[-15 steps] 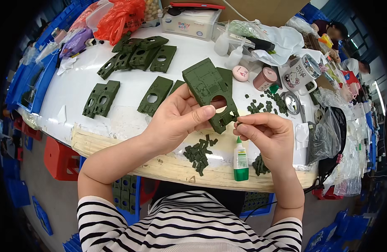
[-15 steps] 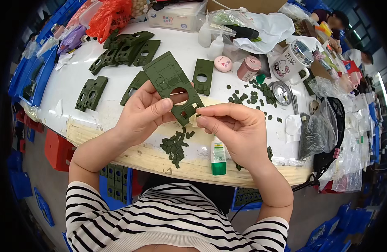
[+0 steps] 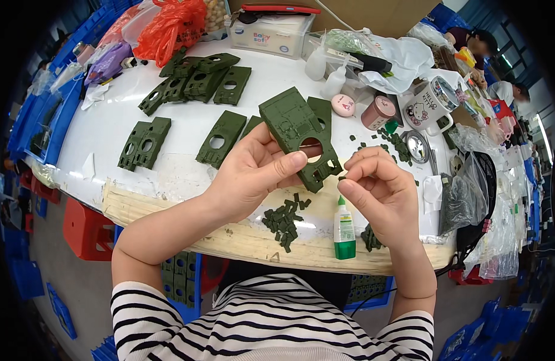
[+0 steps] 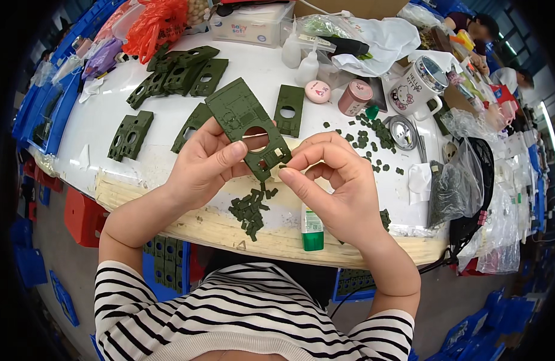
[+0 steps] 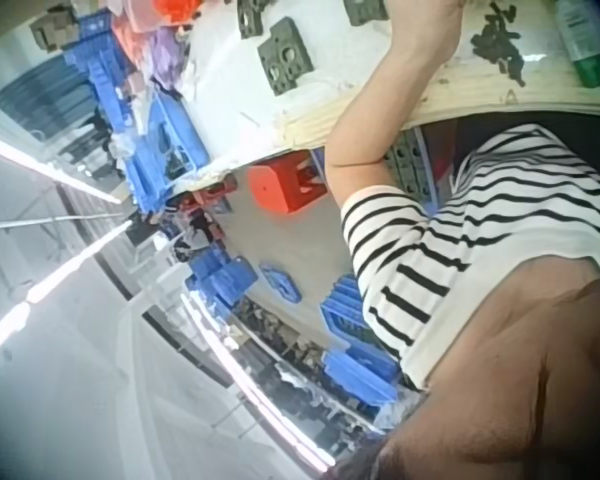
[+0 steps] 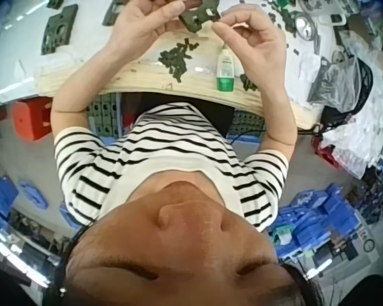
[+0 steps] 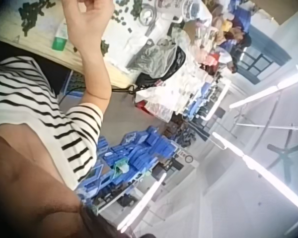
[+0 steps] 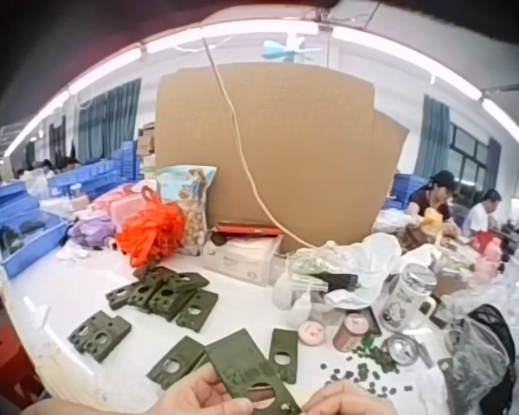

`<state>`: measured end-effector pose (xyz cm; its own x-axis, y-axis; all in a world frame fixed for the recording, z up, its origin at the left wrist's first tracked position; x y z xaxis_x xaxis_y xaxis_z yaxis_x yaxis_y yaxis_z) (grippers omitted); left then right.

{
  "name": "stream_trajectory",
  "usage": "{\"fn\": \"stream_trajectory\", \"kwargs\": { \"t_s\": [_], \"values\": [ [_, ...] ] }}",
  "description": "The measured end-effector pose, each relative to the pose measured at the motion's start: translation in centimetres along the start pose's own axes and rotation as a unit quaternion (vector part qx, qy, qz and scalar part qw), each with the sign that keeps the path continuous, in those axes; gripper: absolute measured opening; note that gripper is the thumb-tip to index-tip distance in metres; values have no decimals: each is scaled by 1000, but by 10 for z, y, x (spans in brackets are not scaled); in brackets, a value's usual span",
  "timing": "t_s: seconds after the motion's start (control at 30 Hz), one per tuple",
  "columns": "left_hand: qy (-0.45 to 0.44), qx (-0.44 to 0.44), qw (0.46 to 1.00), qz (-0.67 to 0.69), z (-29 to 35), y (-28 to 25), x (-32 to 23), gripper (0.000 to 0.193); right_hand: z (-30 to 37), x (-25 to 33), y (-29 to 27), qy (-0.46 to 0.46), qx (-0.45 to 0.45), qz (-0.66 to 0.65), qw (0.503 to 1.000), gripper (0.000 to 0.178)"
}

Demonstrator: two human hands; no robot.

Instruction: Assembling plastic toy tank hulls by applying glue and attaching accessory components.

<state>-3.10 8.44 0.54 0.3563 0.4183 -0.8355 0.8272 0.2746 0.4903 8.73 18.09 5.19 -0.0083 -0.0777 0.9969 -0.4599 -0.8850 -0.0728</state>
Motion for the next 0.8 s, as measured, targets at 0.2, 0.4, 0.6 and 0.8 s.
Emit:
{"fn": "stream_trajectory", "kwargs": {
  "t_s": [0.2, 0.4, 0.6, 0.8],
  "values": [
    [-55, 21, 998, 19, 2, 11, 1, 51, 2, 3, -9, 12, -15, -24, 1000, 11],
    [-72, 63, 995, 0, 4, 15, 0, 64, 5, 14, -25, -24, -68, -47, 996, 14],
    [-122, 84, 988, 45, 1, 17, 11, 68, 4, 13, -29, -29, -66, -56, 996, 11],
    [-189, 135, 972, 31, 10, 23, 19, 65, -1, 25, -29, -97, -24, 43, 994, 8]
  ]
}}
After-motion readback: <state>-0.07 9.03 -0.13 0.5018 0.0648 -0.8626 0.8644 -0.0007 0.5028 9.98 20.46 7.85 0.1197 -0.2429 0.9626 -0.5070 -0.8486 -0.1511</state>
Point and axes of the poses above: each hand's wrist, its own z-axis away from the middle knuckle, its own y-axis out of the palm, x = y × z, the point moved 9 cm from there along -z, towards the middle knuckle, and after that the axes turned 11 degrees about y, right-handed, at the moved point
